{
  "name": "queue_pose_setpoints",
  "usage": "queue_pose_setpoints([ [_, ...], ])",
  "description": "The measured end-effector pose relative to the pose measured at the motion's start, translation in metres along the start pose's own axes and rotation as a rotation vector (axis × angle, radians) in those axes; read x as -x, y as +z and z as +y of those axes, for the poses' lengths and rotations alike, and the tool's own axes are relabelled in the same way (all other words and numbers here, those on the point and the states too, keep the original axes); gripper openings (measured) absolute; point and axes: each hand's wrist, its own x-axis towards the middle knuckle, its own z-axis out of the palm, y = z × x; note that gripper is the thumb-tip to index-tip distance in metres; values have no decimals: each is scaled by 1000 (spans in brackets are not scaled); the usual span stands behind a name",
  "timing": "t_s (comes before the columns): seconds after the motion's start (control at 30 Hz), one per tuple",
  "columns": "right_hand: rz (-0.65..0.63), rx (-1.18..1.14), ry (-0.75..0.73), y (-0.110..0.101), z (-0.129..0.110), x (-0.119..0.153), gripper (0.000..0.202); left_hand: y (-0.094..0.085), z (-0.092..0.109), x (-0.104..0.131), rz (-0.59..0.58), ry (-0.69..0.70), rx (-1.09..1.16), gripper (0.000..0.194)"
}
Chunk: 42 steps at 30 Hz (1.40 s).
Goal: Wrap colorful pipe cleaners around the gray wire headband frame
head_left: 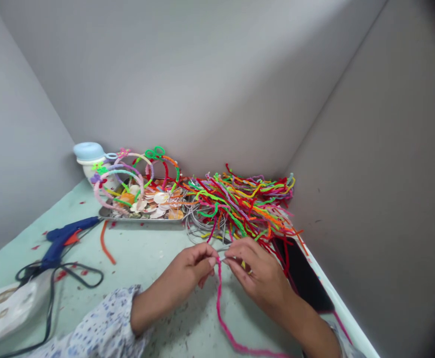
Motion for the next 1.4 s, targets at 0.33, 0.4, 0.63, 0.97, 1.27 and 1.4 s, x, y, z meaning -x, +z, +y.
queue_pose_setpoints([
  [0.33, 1, 11, -15, -1, -2, -1, 10, 2, 3, 2, 5, -8, -40, 26],
  [0.4, -11, 23, -8, 0, -3, 0, 11, 3, 3, 1, 26, -20, -57, 26],
  [0.63, -18, 57, -50, 2, -3, 4, 16, 2, 2, 1, 107, -29, -84, 25],
  [0.97, -47, -308, 413, 17, -28, 7, 10, 6, 5, 5, 173, 61, -149, 18],
  [1.27, -71, -692, 751, 23, -36, 3, 15, 12, -9, 9, 128, 102, -18, 20],
  [1.4, -56, -718, 753, 24, -35, 5, 16, 12, -7, 9, 145, 82, -20, 20],
])
